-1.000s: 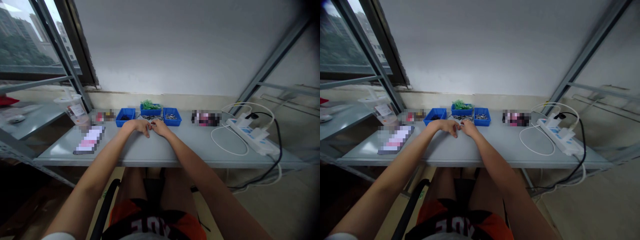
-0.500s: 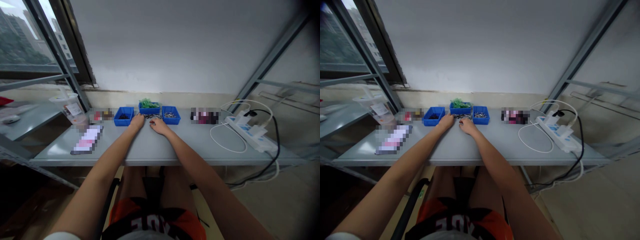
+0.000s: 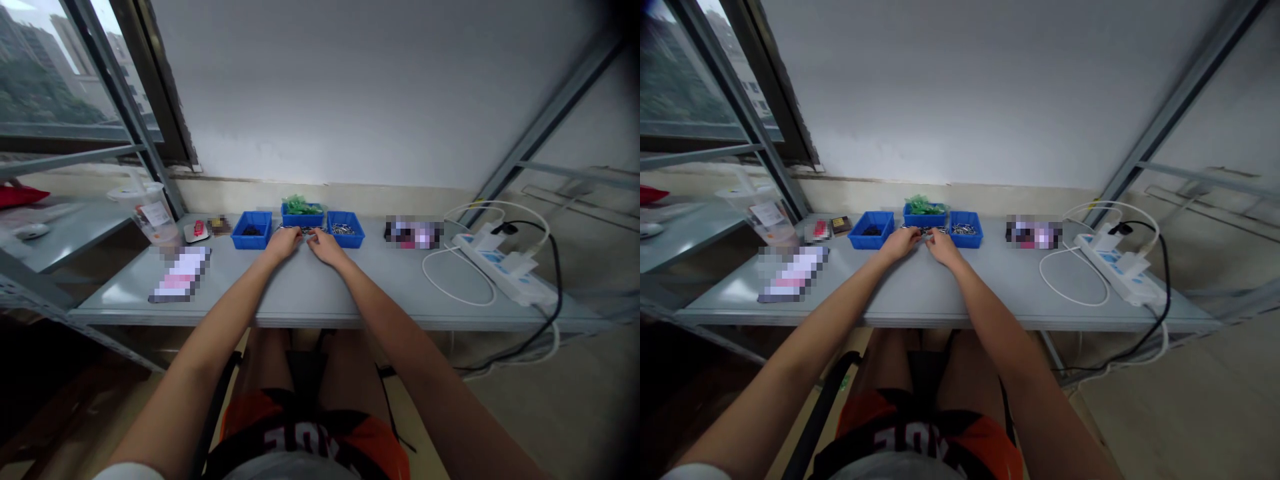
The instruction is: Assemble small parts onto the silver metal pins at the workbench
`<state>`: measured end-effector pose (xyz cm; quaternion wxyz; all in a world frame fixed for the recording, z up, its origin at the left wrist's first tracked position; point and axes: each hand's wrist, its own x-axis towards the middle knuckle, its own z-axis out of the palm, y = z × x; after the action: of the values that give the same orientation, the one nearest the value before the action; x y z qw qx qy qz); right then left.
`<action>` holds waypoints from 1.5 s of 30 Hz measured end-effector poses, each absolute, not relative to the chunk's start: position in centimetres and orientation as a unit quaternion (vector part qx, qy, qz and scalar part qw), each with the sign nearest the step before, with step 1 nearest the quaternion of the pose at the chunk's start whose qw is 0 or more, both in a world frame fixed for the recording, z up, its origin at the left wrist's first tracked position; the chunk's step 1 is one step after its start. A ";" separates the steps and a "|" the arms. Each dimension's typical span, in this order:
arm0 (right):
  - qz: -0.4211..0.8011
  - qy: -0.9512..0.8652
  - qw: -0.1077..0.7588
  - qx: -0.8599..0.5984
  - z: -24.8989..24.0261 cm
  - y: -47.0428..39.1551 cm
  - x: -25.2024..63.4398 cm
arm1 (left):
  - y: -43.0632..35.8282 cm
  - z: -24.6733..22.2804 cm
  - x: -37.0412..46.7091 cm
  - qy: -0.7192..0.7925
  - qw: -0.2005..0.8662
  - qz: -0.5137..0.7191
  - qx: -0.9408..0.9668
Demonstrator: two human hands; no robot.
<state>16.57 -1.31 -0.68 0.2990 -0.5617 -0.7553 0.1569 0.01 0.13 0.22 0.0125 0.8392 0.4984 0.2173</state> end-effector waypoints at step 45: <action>0.167 -0.765 0.336 -0.523 -0.1 -1.3 17.0 | 0.4 1.1 0.3 0.437 0.208 0.378 0.789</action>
<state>16.98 -1.32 -0.09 0.3361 -0.5232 -0.7651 0.1667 0.29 0.38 1.07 0.2077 0.7895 0.4370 0.3776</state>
